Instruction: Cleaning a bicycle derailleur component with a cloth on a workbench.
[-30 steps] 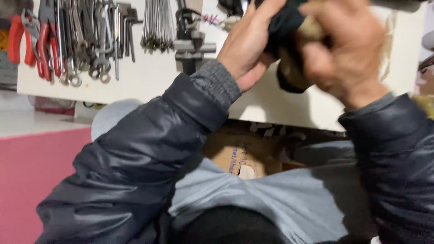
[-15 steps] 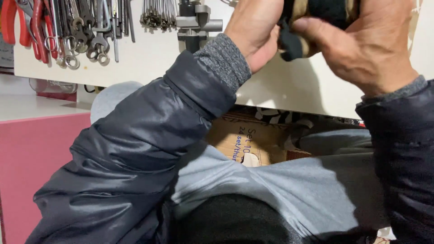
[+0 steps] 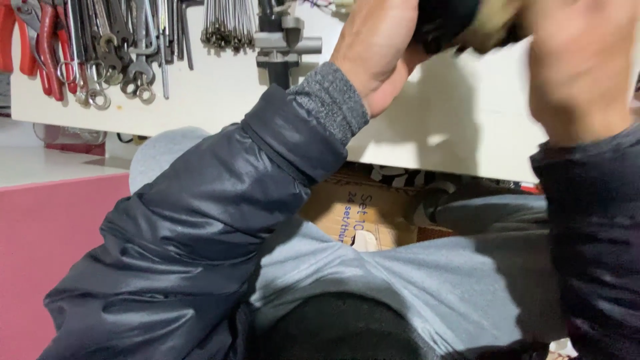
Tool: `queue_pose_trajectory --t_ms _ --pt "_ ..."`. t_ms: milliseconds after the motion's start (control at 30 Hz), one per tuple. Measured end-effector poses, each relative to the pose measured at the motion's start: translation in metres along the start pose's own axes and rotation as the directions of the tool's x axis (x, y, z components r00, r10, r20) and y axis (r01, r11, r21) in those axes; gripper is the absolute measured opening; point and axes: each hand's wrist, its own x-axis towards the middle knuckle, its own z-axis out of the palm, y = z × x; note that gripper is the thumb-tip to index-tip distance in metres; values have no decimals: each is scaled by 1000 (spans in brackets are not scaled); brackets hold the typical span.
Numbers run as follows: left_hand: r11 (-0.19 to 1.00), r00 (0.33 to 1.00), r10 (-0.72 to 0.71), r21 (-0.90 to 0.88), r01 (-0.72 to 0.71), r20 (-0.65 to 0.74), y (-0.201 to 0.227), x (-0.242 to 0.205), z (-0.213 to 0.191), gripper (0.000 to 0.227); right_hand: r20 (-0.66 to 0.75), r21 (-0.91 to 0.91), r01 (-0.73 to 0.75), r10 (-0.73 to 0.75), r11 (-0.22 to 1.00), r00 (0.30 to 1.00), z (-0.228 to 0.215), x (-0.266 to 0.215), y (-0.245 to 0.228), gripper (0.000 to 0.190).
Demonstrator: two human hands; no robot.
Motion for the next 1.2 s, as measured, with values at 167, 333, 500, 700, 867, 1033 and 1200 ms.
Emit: queue_pose_trajectory --t_ms 167,333,500,700,867,1033,1200 --pt "997 992 -31 -65 39 121 21 -15 13 30 89 69 63 -69 996 994 6 13 -84 37" --pt "979 981 -195 65 194 15 52 -27 44 43 -11 460 13 -9 888 1000 9 28 -71 19" --pt "961 959 -255 71 266 -127 68 -30 55 54 -258 433 169 -59 885 964 1 29 -88 19" --pt "954 944 -284 45 295 -166 83 -40 75 89 72 471 -25 -10 882 997 6 20 -109 52" --pt "946 938 -310 44 320 -156 73 -38 68 70 78 481 -94 65 872 995 2 26 -97 45" --pt "928 923 -340 97 360 -180 64 -36 66 65 131 378 -166 125 911 983 -10 34 -117 42" --pt "915 926 -311 197 353 -215 67 -38 69 63 222 56 -148 132 987 966 -21 33 -111 45"
